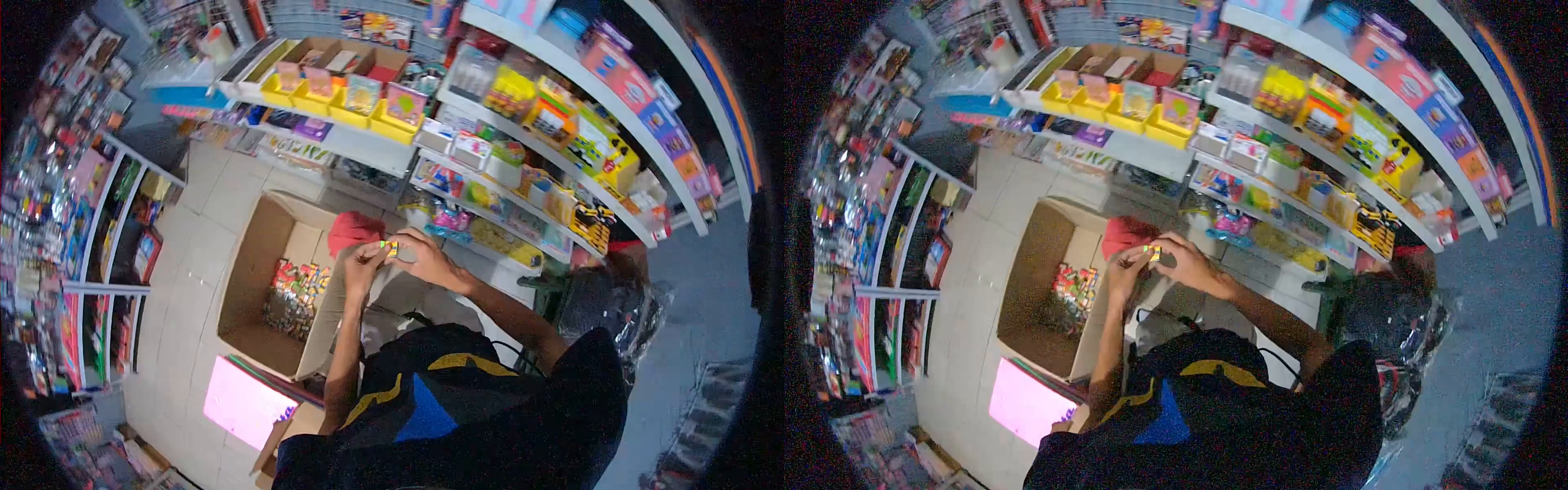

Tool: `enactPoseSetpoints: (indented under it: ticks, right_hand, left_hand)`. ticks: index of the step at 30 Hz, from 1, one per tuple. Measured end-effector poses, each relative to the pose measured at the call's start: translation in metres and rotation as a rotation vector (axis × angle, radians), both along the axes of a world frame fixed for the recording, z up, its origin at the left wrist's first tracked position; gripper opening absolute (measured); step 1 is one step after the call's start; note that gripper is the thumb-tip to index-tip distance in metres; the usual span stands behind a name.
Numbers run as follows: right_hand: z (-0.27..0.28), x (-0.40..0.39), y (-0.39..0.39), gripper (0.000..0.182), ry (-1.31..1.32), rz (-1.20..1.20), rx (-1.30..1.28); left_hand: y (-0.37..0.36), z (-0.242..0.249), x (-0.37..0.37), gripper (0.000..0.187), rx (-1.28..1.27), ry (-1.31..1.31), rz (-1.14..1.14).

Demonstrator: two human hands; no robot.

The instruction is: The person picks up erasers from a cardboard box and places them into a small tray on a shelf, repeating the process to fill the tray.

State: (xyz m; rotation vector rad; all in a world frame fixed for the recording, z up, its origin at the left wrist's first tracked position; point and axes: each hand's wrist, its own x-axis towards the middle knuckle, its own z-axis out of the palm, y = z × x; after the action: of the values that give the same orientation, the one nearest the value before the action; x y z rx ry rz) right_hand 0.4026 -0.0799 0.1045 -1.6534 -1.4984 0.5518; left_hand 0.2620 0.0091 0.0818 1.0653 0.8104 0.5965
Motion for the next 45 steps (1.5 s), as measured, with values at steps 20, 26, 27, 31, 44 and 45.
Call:
enactPoseSetpoints:
  ticks: [20,26,27,31,44,45]
  right_hand:
    - [-0.196,0.452,-0.214,0.024,-0.259,-0.612,-0.264]
    - [-0.211,0.470,-0.190,0.033,-0.310,-0.774,-0.401]
    - [-0.212,0.468,-0.189,0.033,-0.391,-0.787,-0.300]
    - [-0.228,0.470,-0.189,0.031,-0.489,-0.835,-0.189]
    - [-0.263,0.479,-0.181,0.021,-0.403,-0.930,0.053]
    - [-0.260,0.479,-0.181,0.021,-0.419,-0.931,0.019]
  left_hand:
    - [-0.105,-0.120,0.043,0.029,-0.025,0.412,0.007]
    - [-0.148,-0.138,0.047,0.037,0.073,0.464,0.005]
    - [-0.155,-0.131,0.047,0.037,0.067,0.461,0.005]
    - [-0.163,-0.139,0.042,0.037,0.374,0.636,-0.081]
    - [-0.165,-0.074,0.069,0.039,0.713,0.977,-0.261]
    - [-0.163,-0.080,0.067,0.039,0.770,0.942,-0.267]
